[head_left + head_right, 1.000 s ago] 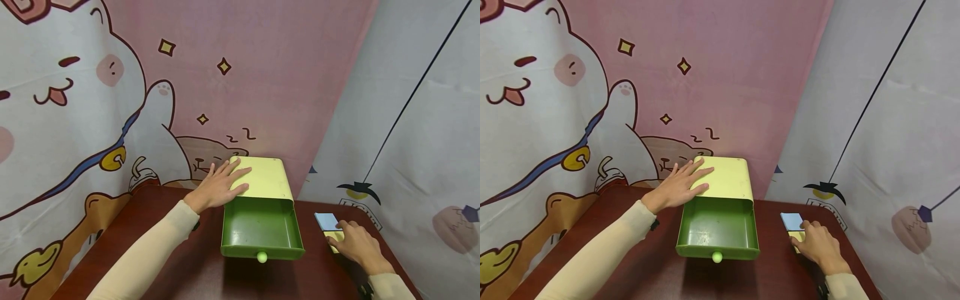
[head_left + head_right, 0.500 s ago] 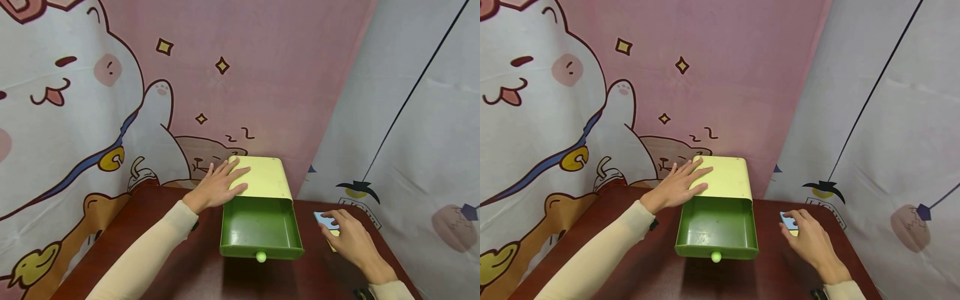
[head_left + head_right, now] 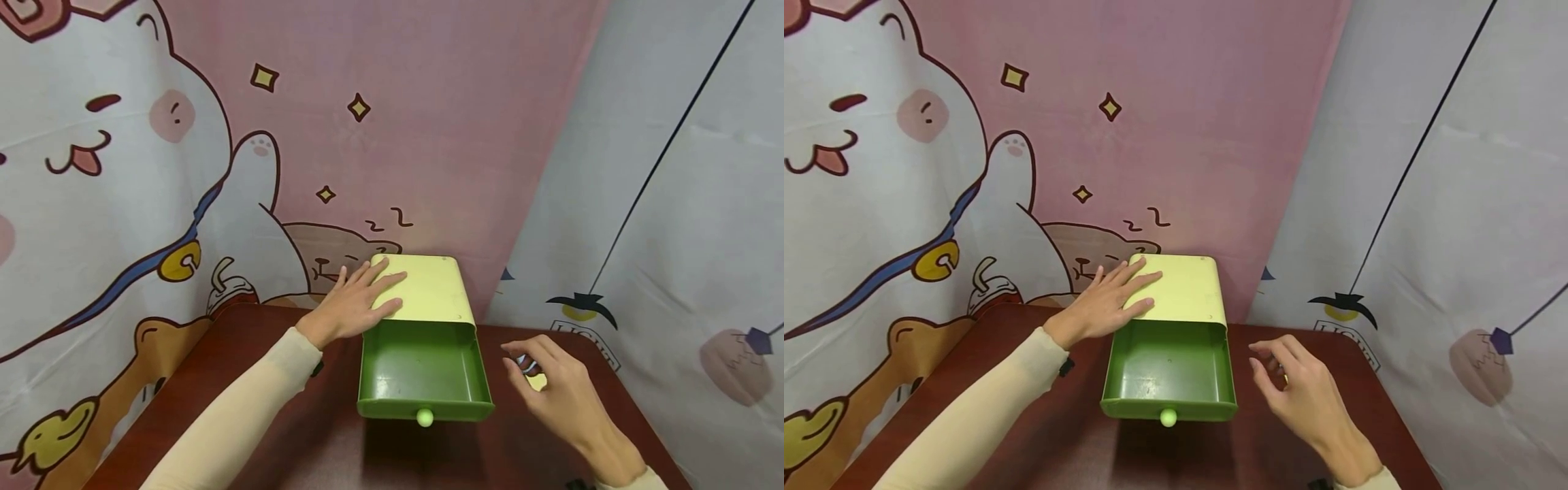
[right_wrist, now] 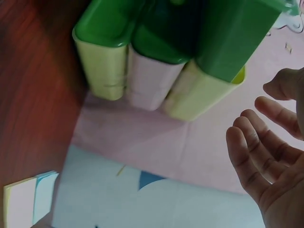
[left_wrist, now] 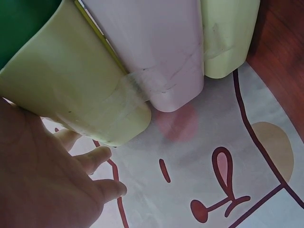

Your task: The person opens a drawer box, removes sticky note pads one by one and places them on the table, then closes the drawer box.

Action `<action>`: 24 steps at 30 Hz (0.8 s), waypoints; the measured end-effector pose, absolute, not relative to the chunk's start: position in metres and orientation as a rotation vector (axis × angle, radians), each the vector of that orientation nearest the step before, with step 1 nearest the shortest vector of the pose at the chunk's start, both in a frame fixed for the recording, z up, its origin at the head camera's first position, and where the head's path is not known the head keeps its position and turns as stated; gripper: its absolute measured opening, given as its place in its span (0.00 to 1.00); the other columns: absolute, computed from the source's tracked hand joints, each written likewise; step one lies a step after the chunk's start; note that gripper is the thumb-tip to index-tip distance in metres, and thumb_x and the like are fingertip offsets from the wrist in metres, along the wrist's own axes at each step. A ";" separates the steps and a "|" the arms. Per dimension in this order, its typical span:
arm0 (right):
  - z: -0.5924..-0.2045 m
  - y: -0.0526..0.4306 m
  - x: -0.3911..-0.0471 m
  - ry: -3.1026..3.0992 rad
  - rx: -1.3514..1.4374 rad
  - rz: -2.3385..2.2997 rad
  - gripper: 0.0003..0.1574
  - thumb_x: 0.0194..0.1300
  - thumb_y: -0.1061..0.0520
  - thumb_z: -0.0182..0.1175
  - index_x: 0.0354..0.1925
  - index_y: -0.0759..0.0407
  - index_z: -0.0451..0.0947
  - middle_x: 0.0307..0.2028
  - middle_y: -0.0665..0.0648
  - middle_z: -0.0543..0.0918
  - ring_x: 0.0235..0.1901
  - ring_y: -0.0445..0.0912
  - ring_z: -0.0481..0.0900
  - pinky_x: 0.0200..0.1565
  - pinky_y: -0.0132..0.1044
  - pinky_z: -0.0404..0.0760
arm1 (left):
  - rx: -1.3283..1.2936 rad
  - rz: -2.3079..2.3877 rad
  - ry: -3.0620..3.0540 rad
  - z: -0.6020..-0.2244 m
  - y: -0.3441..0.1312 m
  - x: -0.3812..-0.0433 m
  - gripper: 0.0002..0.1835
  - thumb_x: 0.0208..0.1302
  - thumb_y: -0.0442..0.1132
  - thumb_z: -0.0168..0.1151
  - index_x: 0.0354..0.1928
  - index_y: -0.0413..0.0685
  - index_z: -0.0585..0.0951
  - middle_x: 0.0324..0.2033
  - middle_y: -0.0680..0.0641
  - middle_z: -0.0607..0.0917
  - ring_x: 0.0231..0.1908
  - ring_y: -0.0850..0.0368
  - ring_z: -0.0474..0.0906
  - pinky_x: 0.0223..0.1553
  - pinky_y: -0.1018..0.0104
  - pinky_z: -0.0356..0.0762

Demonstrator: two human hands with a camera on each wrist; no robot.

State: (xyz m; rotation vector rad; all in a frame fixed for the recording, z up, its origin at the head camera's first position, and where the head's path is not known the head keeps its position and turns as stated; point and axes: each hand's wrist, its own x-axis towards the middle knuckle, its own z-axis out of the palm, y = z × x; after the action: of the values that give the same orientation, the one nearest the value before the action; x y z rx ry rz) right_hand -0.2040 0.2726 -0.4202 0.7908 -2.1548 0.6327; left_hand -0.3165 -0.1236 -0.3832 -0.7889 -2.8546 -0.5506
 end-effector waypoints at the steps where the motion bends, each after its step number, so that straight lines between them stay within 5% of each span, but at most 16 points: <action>1: -0.418 0.270 -0.202 -2.133 0.813 0.637 0.15 0.69 0.63 0.76 0.51 0.49 0.94 0.44 0.45 0.93 0.37 0.29 0.84 0.43 0.19 0.84 | -0.789 -0.550 -2.854 -0.384 -0.124 -0.317 0.40 0.90 0.77 0.38 0.95 0.80 0.57 0.98 0.50 0.48 0.97 0.34 0.41 0.92 0.20 0.32; 5: -0.409 0.256 -0.196 -2.020 0.896 0.652 0.09 0.80 0.54 0.69 0.50 0.51 0.94 0.42 0.46 0.92 0.35 0.30 0.83 0.40 0.20 0.83 | -0.789 -0.550 -2.848 -0.385 -0.124 -0.317 0.40 0.89 0.77 0.38 0.95 0.81 0.57 0.98 0.50 0.49 0.97 0.34 0.42 0.92 0.20 0.32; 10: -0.397 0.233 -0.183 -1.872 0.996 0.655 0.21 0.90 0.45 0.62 0.47 0.56 0.94 0.40 0.49 0.89 0.35 0.36 0.83 0.39 0.25 0.82 | -0.792 -0.552 -2.842 -0.385 -0.124 -0.317 0.40 0.90 0.77 0.39 0.95 0.80 0.58 0.98 0.50 0.49 0.97 0.33 0.42 0.92 0.19 0.33; 18: -0.386 0.206 -0.167 -1.709 1.215 0.643 0.17 0.88 0.55 0.62 0.45 0.63 0.93 0.38 0.55 0.87 0.32 0.35 0.78 0.33 0.18 0.76 | -0.790 -0.548 -2.843 -0.387 -0.125 -0.318 0.40 0.89 0.78 0.38 0.95 0.81 0.57 0.98 0.50 0.48 0.97 0.35 0.41 0.92 0.19 0.33; 24: -0.392 0.194 -0.161 -1.682 1.325 0.653 0.15 0.87 0.58 0.63 0.45 0.64 0.93 0.38 0.55 0.87 0.33 0.38 0.85 0.35 0.17 0.83 | -0.789 -0.553 -2.843 -0.388 -0.125 -0.318 0.40 0.89 0.78 0.38 0.95 0.82 0.57 0.98 0.51 0.48 0.97 0.36 0.41 0.92 0.20 0.33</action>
State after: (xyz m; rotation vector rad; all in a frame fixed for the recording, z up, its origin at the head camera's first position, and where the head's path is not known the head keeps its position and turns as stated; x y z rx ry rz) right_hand -0.1615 0.1936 -0.3920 1.3246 -1.6818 0.6534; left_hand -0.3180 -0.1250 -0.3878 -0.7892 -2.8427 -0.5531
